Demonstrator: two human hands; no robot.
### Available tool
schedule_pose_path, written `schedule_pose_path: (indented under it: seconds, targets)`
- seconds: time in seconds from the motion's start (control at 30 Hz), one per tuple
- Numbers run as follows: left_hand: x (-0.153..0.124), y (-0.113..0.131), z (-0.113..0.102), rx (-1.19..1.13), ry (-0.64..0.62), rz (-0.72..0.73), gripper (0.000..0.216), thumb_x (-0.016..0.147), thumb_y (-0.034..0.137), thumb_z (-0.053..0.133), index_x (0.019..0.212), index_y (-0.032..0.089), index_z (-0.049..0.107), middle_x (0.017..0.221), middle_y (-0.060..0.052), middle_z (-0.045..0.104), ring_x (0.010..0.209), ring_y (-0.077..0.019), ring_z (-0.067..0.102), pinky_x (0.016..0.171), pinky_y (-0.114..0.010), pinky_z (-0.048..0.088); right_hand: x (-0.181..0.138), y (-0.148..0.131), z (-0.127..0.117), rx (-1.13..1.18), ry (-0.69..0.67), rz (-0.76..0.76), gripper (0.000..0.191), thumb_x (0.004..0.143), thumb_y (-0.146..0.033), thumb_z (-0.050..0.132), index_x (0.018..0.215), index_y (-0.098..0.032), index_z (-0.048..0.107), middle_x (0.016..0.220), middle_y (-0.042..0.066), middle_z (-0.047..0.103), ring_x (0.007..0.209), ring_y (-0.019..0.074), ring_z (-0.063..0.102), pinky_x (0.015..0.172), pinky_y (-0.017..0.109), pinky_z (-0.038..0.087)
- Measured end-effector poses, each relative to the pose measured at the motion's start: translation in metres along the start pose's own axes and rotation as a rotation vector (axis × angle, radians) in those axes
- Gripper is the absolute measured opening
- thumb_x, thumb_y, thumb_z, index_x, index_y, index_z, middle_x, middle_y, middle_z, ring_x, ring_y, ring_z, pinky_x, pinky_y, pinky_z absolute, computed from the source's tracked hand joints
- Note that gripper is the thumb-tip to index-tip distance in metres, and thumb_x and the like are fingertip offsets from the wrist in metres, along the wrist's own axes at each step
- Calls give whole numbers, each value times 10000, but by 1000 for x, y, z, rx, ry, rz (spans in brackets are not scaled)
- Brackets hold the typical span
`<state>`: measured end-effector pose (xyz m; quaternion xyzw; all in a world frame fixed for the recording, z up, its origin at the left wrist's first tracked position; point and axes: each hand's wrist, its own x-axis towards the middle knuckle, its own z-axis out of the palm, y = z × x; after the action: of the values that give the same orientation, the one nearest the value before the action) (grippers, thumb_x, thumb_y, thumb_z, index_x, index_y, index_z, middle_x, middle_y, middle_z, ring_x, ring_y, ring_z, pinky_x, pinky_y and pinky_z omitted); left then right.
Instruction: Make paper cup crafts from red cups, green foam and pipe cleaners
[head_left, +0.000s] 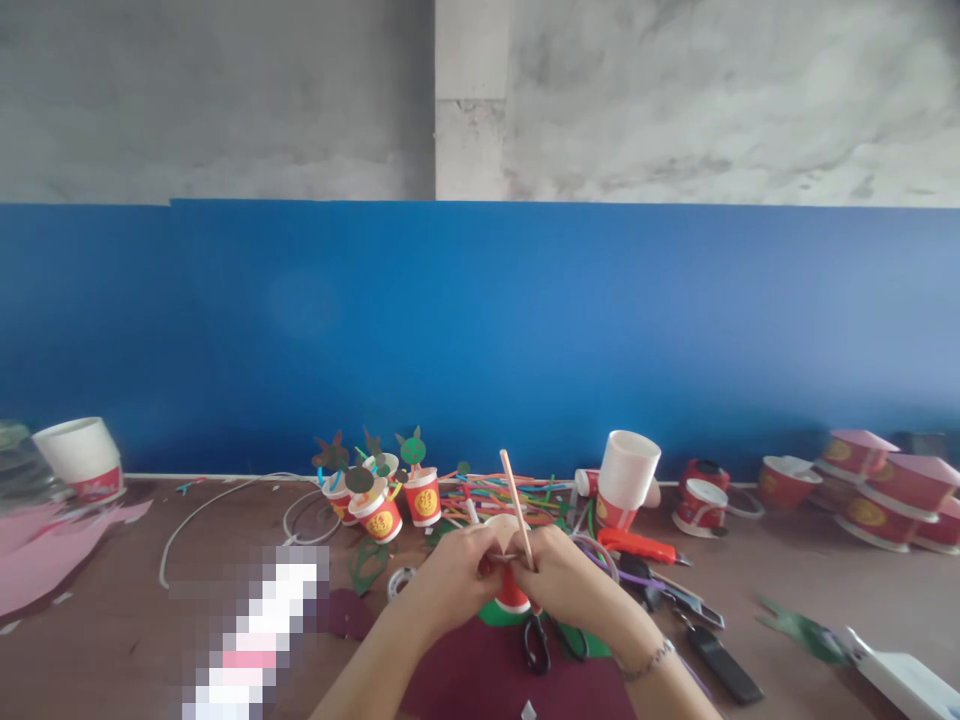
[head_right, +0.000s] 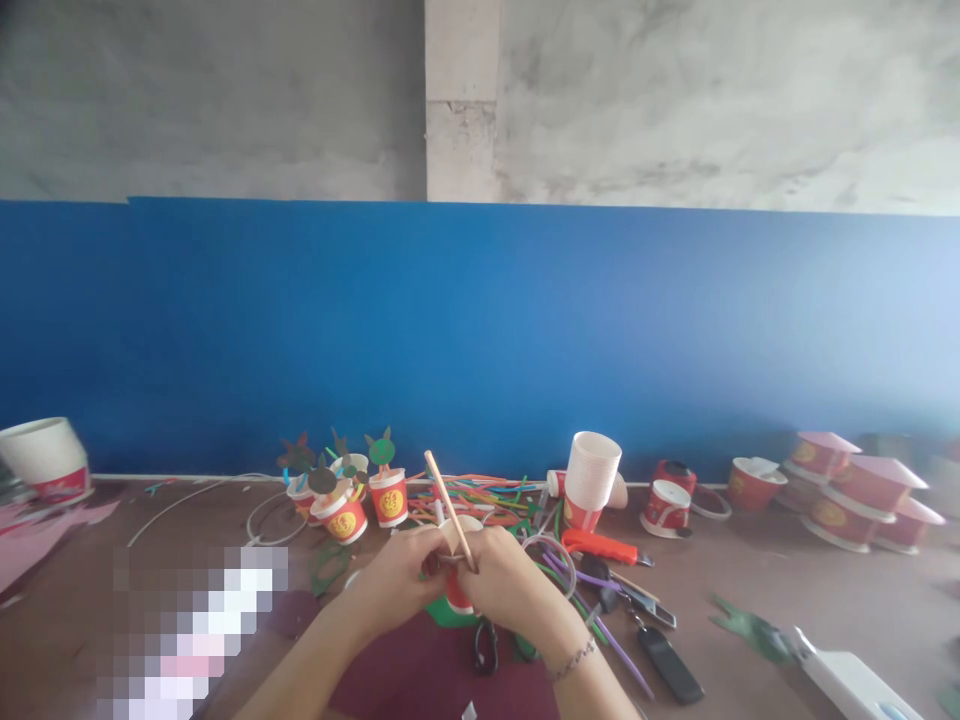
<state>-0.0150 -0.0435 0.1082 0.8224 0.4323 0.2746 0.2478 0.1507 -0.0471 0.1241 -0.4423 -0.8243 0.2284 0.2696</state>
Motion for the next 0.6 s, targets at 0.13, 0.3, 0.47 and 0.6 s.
schedule_pose_path:
  seconds: [0.13, 0.3, 0.47, 0.6]
  targets:
    - [-1, 3, -5, 17, 32, -21, 146, 763, 122, 467, 737, 177, 600, 748, -13, 617, 692, -138, 553, 610, -213, 376, 1, 3, 3, 66, -1, 63, 199, 659, -64, 412, 547, -176, 532, 477, -43, 546, 488, 96, 547, 495, 171, 378]
    - [-3, 8, -10, 40, 99, -69, 194, 835, 211, 449, 738, 183, 614, 778, -29, 644, 733, -160, 592, 623, -228, 389, 4, -3, 3, 179, -12, 187, 139, 645, -81, 455, 583, -179, 532, 435, -55, 526, 418, 93, 531, 406, 158, 340]
    - [-2, 7, -7, 56, 130, -70, 182, 838, 220, 473, 722, 181, 608, 770, -31, 648, 698, -154, 590, 631, -229, 400, 6, 4, 7, 219, 0, 195, 161, 677, -89, 438, 594, -170, 550, 410, -50, 522, 399, 86, 498, 417, 161, 347]
    - [-2, 4, -4, 61, 128, -70, 197, 849, 242, 472, 714, 179, 601, 741, -29, 644, 673, -153, 586, 612, -227, 393, 6, 13, 11, 226, 27, 215, 133, 654, -88, 449, 611, -171, 544, 400, -51, 515, 405, 99, 510, 412, 166, 341]
